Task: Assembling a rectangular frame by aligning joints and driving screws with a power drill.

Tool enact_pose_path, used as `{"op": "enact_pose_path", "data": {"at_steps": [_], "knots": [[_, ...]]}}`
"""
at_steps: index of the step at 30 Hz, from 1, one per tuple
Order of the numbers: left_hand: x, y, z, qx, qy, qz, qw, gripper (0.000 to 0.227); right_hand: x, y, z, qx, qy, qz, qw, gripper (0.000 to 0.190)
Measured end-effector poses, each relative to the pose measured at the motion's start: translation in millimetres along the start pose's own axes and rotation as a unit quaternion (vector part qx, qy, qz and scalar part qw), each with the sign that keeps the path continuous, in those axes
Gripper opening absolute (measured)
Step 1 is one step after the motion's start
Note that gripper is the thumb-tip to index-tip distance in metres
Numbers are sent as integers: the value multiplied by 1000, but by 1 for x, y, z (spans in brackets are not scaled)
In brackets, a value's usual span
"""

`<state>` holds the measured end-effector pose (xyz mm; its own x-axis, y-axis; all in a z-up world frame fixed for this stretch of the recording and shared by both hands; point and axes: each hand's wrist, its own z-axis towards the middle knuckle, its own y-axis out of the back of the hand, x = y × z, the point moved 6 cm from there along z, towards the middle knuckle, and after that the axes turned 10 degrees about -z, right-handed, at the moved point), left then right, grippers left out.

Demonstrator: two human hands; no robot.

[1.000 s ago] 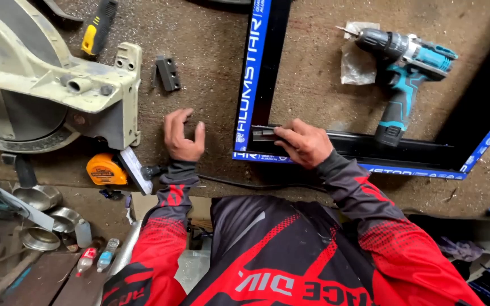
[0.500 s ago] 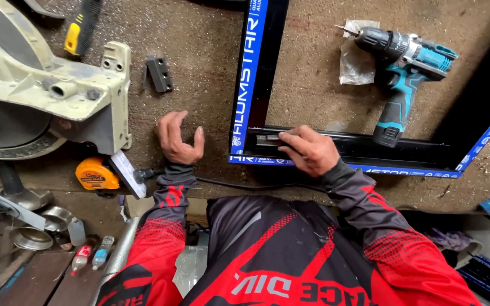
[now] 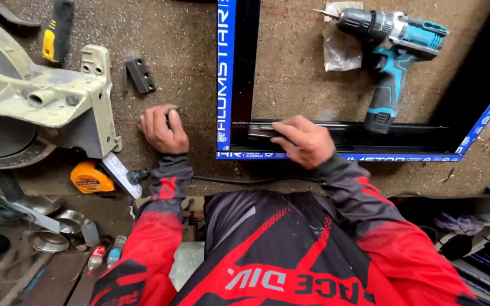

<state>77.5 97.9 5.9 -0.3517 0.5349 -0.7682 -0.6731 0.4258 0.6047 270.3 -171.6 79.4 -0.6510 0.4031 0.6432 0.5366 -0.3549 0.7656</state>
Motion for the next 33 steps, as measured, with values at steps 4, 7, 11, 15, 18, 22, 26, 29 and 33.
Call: {"op": "enact_pose_path", "data": {"at_steps": [4, 7, 11, 15, 18, 22, 26, 29, 33], "knots": [[-7, -2, 5, -55, -27, 57, 996, 26, 10, -22, 13, -20, 48, -26, 998, 21], [-8, -2, 5, -63, -36, 63, 995, 27, 13, -25, 18, -14, 66, -30, 997, 19], [5, -6, -1, -71, -49, 73, 994, 29, 11, -29, 17, 0, 70, -51, 996, 20], [-5, -4, 5, -75, -57, 72, 993, 30, 12, -29, 19, -4, 71, -59, 996, 20], [-14, -1, 9, -73, -58, 71, 993, 31, 13, -32, 18, -3, 77, -55, 996, 22], [-17, 0, 10, -80, -62, 73, 992, 31, 12, -34, 19, -5, 69, -52, 996, 20], [-16, -1, 9, -79, -65, 78, 992, 31, 13, -33, 19, -9, 61, -46, 997, 19], [-26, 3, 14, -79, -63, 70, 992, 31, 13, -33, 18, -10, 60, -54, 997, 19], [-26, 3, 14, -78, -64, 75, 992, 32, 13, -34, 19, -9, 61, -54, 997, 20]]}}
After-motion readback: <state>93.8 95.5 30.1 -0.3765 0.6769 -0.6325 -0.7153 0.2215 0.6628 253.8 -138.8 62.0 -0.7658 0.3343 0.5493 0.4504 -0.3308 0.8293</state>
